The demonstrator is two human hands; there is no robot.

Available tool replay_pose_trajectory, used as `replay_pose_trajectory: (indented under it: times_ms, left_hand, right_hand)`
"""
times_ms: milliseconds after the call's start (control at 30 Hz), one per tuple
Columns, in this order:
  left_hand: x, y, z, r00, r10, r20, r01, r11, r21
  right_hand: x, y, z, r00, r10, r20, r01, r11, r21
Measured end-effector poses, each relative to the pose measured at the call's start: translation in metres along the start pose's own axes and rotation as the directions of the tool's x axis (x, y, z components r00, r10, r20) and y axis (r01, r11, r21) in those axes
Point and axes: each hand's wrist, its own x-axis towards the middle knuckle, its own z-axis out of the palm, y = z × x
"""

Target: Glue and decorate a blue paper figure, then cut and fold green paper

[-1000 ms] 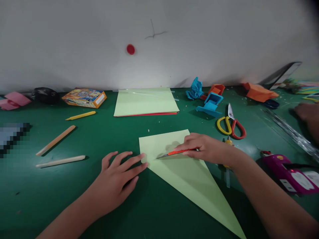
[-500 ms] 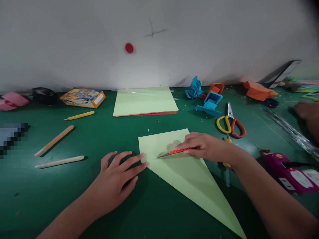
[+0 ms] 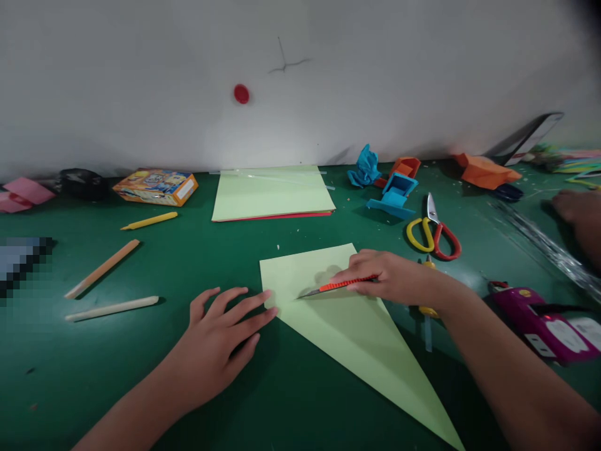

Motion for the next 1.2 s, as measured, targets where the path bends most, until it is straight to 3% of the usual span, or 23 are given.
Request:
replay_pose_trajectory:
  times_ms: [1200]
  left_hand:
    - [0.0005,-0.0047,0.0004,0.999,0.034,0.007,-0.034,0.999,0.011]
  right_hand:
    - [-0.0054,0.0037,-0.0050,1.000,0.022,0.012,-0.022,1.000,0.006]
